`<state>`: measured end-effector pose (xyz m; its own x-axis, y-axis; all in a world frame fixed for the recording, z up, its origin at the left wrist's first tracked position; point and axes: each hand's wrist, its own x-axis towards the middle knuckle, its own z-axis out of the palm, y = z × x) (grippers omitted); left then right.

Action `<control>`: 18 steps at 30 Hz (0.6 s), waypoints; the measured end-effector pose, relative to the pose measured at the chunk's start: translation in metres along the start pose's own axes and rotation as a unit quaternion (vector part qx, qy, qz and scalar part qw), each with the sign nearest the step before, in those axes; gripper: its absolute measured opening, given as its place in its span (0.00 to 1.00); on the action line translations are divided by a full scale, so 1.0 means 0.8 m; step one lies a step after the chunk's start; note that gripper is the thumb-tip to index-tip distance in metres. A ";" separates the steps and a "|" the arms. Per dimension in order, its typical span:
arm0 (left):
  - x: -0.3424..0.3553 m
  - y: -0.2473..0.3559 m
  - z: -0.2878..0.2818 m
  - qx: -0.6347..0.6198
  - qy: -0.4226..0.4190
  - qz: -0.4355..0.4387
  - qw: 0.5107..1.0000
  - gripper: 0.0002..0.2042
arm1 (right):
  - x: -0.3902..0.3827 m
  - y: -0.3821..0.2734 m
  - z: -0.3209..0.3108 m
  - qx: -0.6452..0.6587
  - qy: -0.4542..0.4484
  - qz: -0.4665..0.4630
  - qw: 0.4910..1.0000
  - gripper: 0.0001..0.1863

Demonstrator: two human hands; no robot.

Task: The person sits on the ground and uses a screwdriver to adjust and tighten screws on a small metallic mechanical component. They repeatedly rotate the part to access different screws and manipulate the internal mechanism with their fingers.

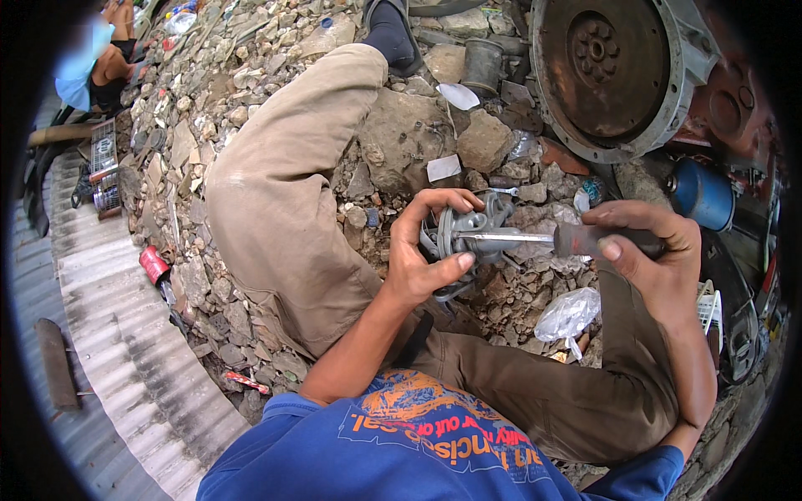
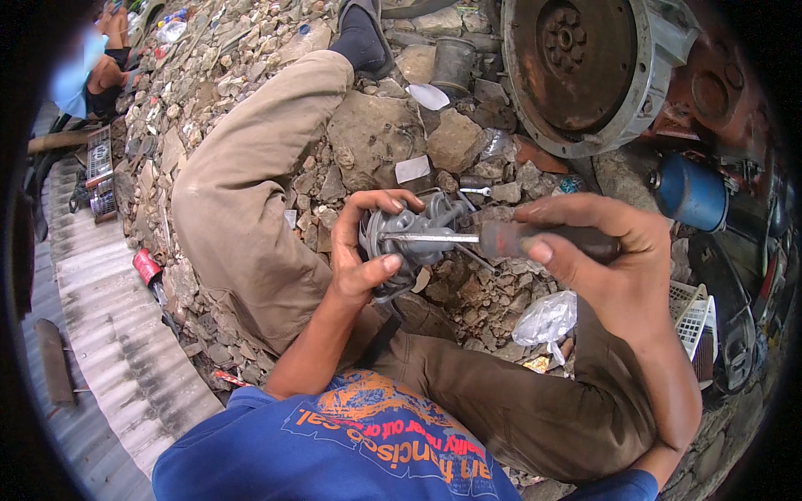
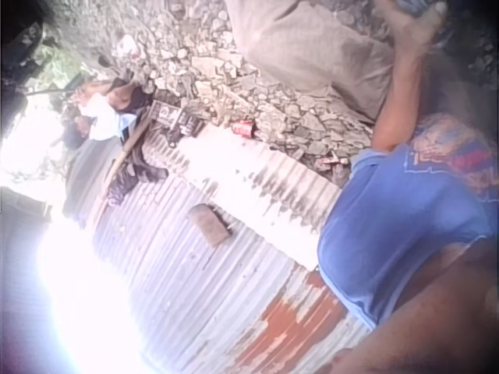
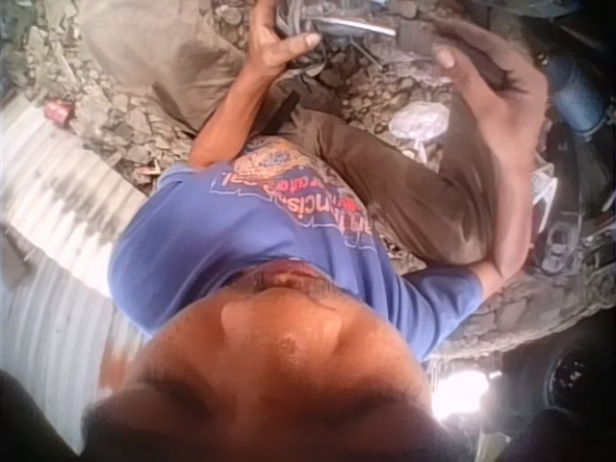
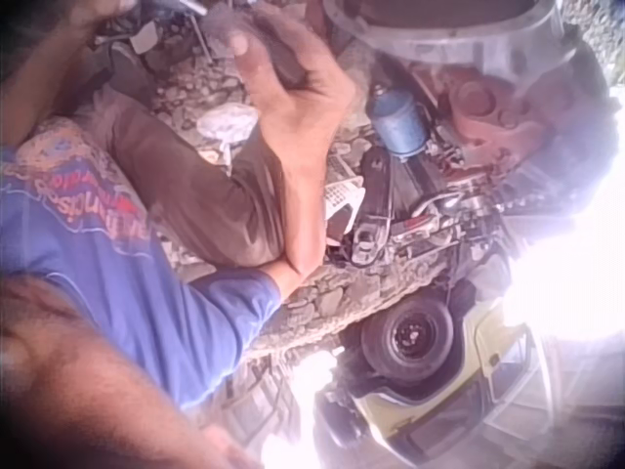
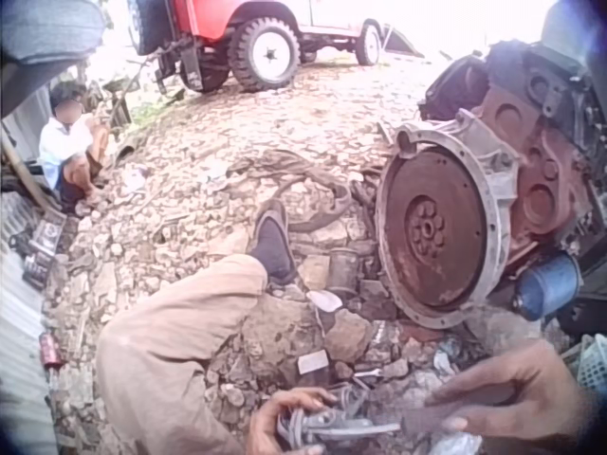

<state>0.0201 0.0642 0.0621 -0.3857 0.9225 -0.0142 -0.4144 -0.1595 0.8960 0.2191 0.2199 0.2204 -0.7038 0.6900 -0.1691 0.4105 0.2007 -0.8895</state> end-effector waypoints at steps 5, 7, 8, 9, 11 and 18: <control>0.006 0.003 -0.013 0.148 -0.107 0.065 0.981 0.26 | 0.009 -0.011 -0.023 0.013 -0.192 0.245 0.950 0.18; -0.002 -0.001 -0.015 0.144 -0.109 0.028 0.983 0.25 | 0.004 0.011 -0.018 -0.010 -0.217 0.173 0.961 0.18; -0.004 -0.002 -0.017 0.139 -0.112 0.010 0.984 0.25 | 0.001 0.019 -0.016 -0.050 -0.209 0.080 0.973 0.17; -0.004 0.000 -0.019 0.164 -0.130 0.014 0.978 0.25 | -0.003 0.026 -0.016 -0.089 -0.199 -0.014 0.976 0.18; -0.005 0.001 -0.017 0.186 -0.125 -0.026 0.974 0.24 | -0.004 0.026 -0.016 -0.176 -0.183 -0.127 0.959 0.19; -0.005 -0.011 -0.014 0.168 -0.087 -0.065 0.980 0.26 | 0.000 0.012 -0.011 -0.301 -0.131 -0.120 0.937 0.22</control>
<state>0.0164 0.0578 0.0490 -0.1900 0.9778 -0.0887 -0.1444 0.0616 0.9876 0.2283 0.2276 0.2155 -0.9037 0.3956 -0.1639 0.4191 0.7381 -0.5287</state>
